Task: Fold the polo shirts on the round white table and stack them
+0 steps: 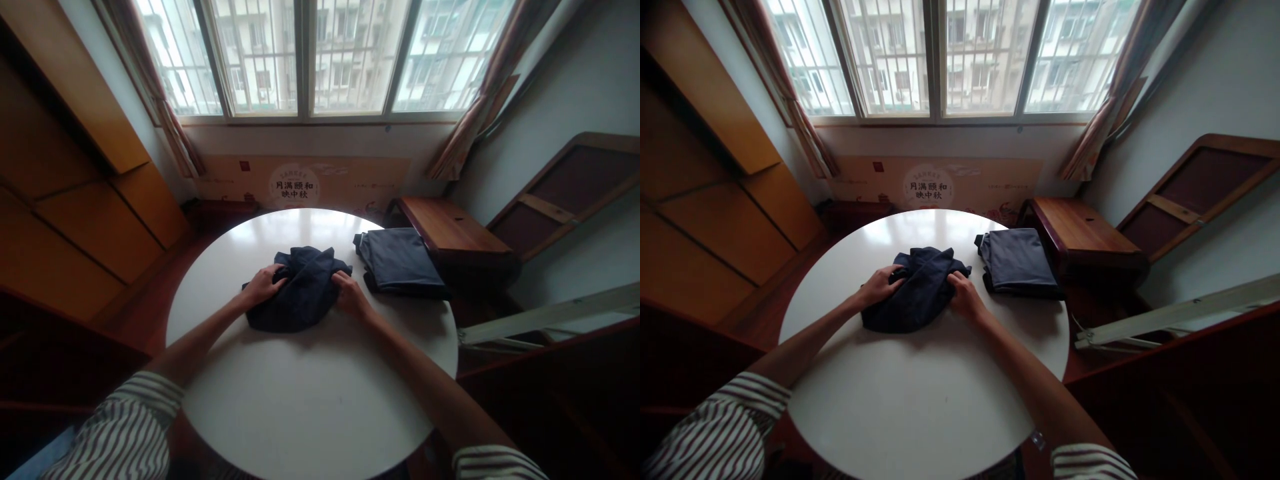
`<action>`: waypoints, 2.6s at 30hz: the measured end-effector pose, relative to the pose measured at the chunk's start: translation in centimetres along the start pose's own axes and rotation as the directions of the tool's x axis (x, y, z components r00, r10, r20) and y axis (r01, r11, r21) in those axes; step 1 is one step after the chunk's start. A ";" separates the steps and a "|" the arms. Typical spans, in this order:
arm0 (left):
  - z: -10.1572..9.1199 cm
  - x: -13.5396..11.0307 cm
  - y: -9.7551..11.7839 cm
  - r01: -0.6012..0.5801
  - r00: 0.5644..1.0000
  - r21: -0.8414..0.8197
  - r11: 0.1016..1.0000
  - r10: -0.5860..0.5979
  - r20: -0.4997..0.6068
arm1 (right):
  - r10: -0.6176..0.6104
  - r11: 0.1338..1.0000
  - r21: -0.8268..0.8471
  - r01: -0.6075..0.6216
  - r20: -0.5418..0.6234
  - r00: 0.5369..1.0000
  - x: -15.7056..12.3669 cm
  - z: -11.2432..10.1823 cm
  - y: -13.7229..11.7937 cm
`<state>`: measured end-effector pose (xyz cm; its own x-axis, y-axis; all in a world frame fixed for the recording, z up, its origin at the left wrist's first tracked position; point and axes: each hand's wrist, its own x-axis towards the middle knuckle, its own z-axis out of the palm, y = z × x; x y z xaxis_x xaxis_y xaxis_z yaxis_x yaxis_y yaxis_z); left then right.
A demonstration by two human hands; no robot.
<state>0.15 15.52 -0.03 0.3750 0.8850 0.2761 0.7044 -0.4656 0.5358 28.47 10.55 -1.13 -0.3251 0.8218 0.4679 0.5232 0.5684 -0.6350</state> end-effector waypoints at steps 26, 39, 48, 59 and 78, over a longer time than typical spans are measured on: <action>-3.7 -6.1 6.1 -0.069 0.908 -0.316 0.946 -0.072 -0.413 | 0.228 0.757 0.598 -0.266 0.139 0.964 0.0 0.3 -2.6; -11.2 -7.6 -4.1 0.612 0.751 0.133 0.780 -0.519 -0.408 | 0.372 0.855 0.454 -0.251 -0.200 0.906 0.5 -1.1 -0.1; -4.8 -6.7 2.4 -0.225 0.970 0.240 0.944 0.241 -0.037 | 0.024 0.998 -0.065 -0.016 0.113 0.993 -0.4 -0.8 0.5; -11.3 -0.2 2.1 -0.013 0.985 -0.046 0.999 0.005 -0.170 | -0.063 0.996 0.047 0.080 -0.297 0.953 -0.9 -1.5 -2.6; -4.1 -4.7 0.2 -0.211 0.976 0.299 0.930 0.219 0.008 | 0.131 0.973 0.197 -0.117 -0.061 0.989 0.1 -0.1 0.3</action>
<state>-3.88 11.30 2.05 0.5253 0.7614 0.3799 0.7565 -0.6223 0.2011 28.63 10.81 -1.19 -0.2049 0.8853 0.4174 0.3921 0.4650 -0.7938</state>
